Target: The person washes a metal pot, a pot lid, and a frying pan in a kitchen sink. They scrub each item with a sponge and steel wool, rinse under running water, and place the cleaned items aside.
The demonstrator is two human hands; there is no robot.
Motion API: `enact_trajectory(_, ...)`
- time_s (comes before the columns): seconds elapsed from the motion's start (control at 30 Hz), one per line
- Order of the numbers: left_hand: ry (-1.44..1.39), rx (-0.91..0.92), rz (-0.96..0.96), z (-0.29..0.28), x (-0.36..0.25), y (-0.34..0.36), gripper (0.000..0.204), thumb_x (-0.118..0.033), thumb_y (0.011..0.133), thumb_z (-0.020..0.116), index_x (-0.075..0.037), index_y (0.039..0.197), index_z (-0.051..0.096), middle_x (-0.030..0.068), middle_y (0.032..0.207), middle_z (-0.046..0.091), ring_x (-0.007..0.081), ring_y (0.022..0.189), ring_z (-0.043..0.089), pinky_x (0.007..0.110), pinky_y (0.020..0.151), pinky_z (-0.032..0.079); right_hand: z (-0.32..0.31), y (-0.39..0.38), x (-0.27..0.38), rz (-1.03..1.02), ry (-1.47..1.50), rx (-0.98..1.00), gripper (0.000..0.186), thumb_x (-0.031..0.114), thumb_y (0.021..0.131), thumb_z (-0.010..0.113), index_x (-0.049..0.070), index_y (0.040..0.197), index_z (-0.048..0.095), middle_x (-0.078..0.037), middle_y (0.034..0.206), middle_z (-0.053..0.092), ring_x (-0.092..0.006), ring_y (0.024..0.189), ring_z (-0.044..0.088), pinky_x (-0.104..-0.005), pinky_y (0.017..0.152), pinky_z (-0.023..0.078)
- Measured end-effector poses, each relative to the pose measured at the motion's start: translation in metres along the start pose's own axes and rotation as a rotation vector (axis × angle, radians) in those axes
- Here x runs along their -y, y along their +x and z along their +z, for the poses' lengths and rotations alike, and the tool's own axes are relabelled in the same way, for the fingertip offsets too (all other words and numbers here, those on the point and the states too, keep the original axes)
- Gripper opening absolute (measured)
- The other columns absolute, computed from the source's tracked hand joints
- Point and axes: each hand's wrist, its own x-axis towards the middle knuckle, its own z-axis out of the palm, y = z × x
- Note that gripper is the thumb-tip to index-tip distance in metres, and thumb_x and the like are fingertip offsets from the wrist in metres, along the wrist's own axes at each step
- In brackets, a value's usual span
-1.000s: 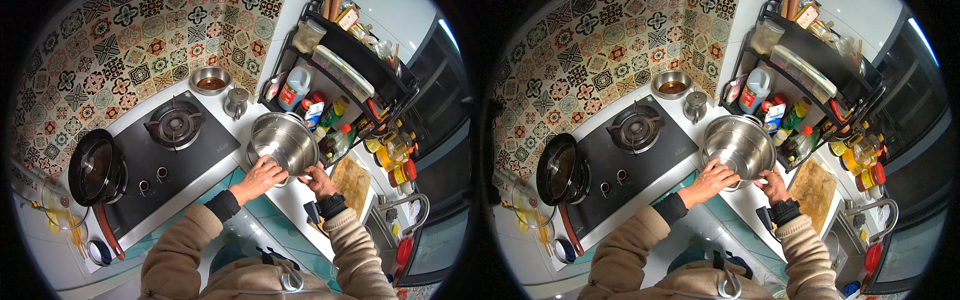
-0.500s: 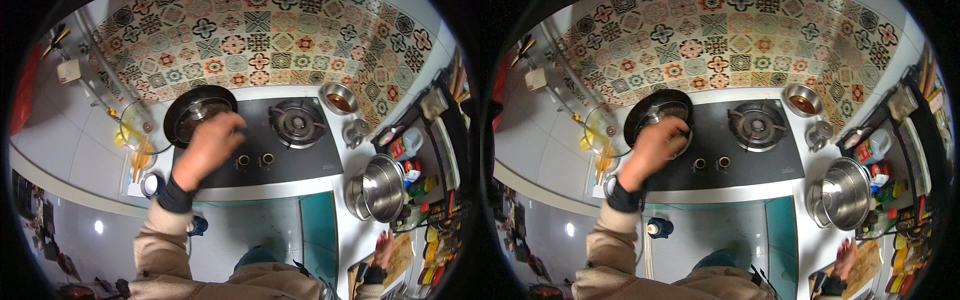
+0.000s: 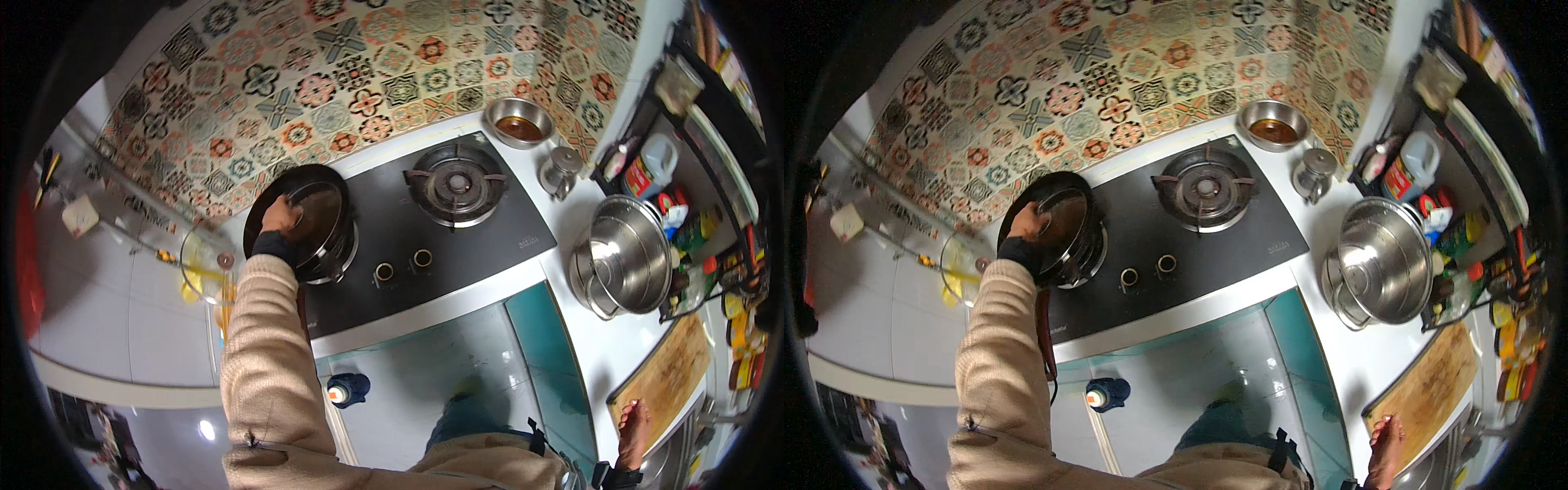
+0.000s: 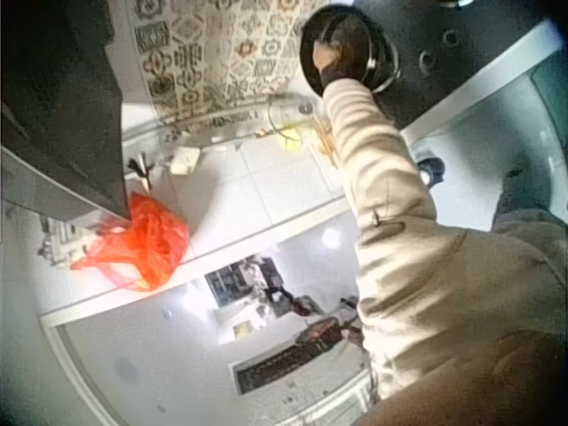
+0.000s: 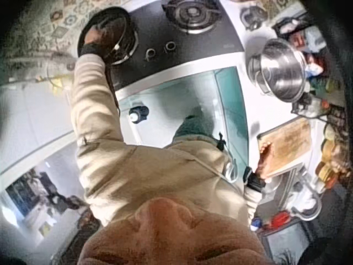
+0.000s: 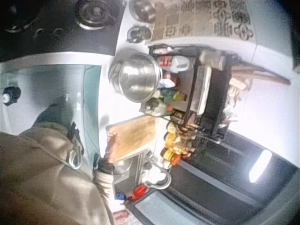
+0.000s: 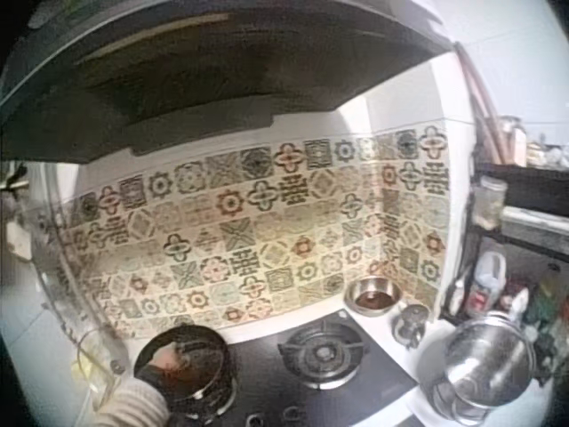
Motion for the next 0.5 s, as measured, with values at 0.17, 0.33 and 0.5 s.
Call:
enact_trajectory(0.17,-0.190,-0.093,0.007,-0.019,0.011,-0.004,0.040,-0.030,0.082,0.068,-0.005,0.110,0.054,0.0169,0.095,0.065,0.0283,0.078,0.064,0.038,0.069,0.050,-0.031,-0.025,-0.031,0.147,-0.085,0.054,0.027,0.037,0.094,0.055,0.011,0.088,0.058,0.000,0.067,0.058,-0.0075,0.051,0.049,-0.0185,0.044,0.037)
enact_trajectory(0.33,-1.019,-0.228,0.156,-0.128,-0.038,-0.059,0.028,-0.018,0.092,0.059,-0.007,0.115,0.050,0.0031,0.080,0.057,0.0109,0.061,0.054,0.026,0.052,0.048,-0.018,-0.033,-0.034,0.139,-0.140,0.107,0.024,0.034,0.094,0.056,0.010,0.091,0.059,-0.001,0.068,0.059,-0.0066,0.053,0.049,-0.0184,0.045,0.038)
enact_trajectory(0.5,-1.508,0.144,0.531,-0.170,-0.155,-0.178,0.040,-0.016,0.094,0.055,-0.007,0.132,0.043,0.0065,0.116,0.056,0.0165,0.101,0.058,0.027,0.077,0.052,0.021,-0.053,-0.009,0.053,-0.130,0.256,0.021,0.025,0.095,0.054,0.005,0.102,0.060,-0.004,0.077,0.062,-0.0080,0.060,0.052,-0.0218,0.052,0.042)
